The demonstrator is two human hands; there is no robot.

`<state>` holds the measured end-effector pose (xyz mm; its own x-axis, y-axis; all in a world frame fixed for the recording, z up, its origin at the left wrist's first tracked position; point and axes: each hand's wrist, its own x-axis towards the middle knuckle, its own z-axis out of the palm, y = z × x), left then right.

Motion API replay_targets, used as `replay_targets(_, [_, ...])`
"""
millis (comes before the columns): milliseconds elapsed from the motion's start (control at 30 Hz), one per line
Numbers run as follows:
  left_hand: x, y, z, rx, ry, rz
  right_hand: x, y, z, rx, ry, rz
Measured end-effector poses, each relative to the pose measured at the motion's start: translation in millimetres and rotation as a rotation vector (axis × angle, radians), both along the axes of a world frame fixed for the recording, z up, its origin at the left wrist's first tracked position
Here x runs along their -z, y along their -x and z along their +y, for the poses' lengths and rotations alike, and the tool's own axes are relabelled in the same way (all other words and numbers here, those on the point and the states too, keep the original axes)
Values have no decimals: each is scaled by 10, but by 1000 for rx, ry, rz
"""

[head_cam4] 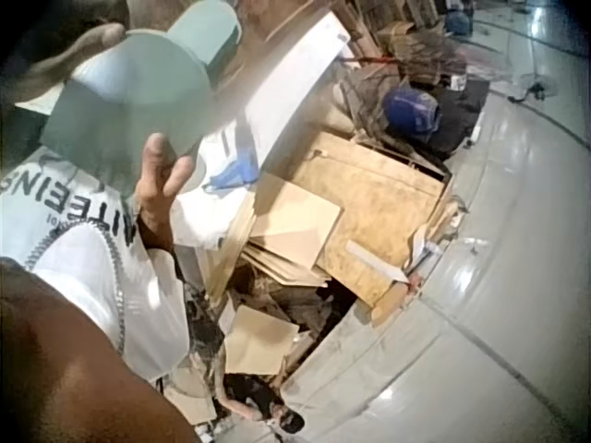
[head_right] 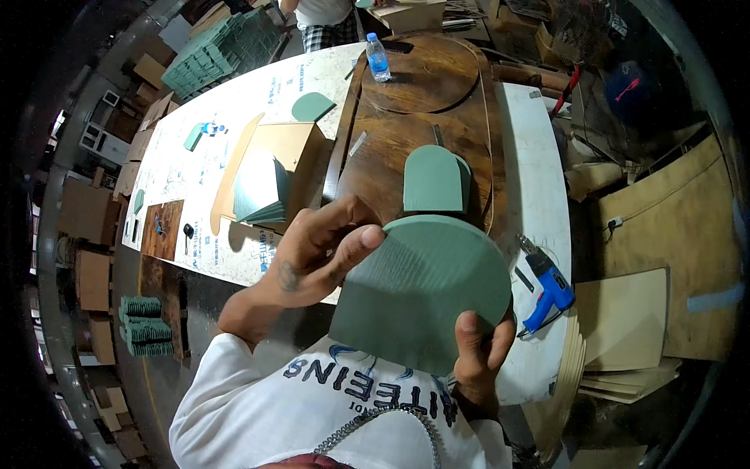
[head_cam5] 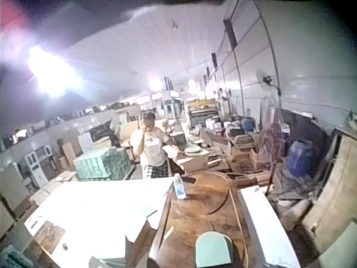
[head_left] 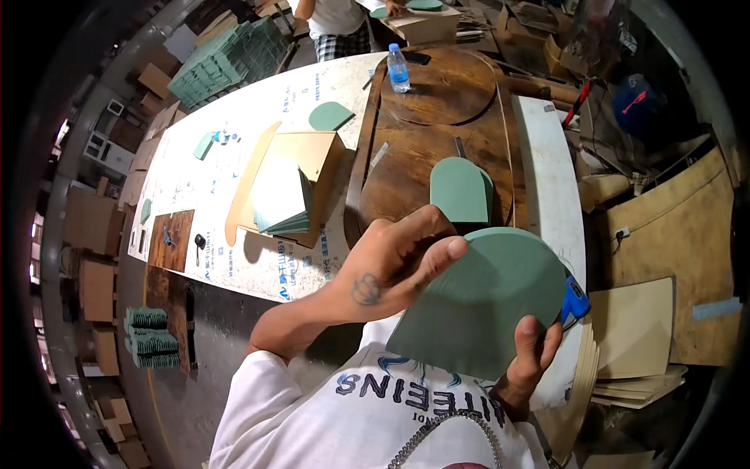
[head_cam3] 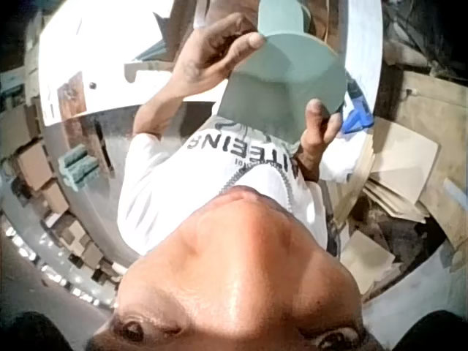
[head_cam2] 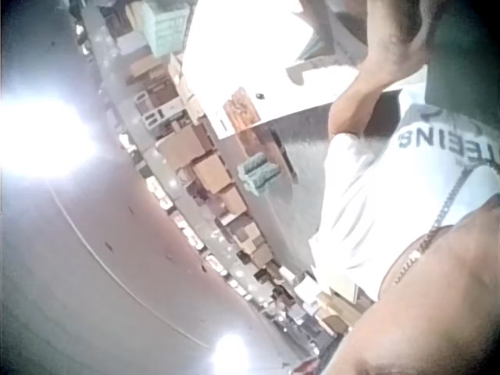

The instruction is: The person uses a heat gun to apply heat to the edges of light green, semi-circular wooden parts. They rotate the parts to heat different sections and inspect the surface by running their fingers over it. The person places the finished parts on a stack of similar items on the workbench.

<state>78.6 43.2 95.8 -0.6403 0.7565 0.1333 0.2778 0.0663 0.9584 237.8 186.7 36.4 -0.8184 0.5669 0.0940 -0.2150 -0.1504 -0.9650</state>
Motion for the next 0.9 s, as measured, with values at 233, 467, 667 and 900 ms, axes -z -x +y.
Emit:
replay_targets(233, [22,-43,11,-78,91,-89,142,-51,-21,43,45,0])
replay_targets(467, [142,8,-144,185,23,-236,236,-88,14,118,14,-54])
replay_targets(667, [152,-123,-10,-87,-11,-158,246,-23,-22,73,-249,60])
replay_targets(900, [-3,-85,119,-69,165,-124,234,-85,-121,-14,-359,21])
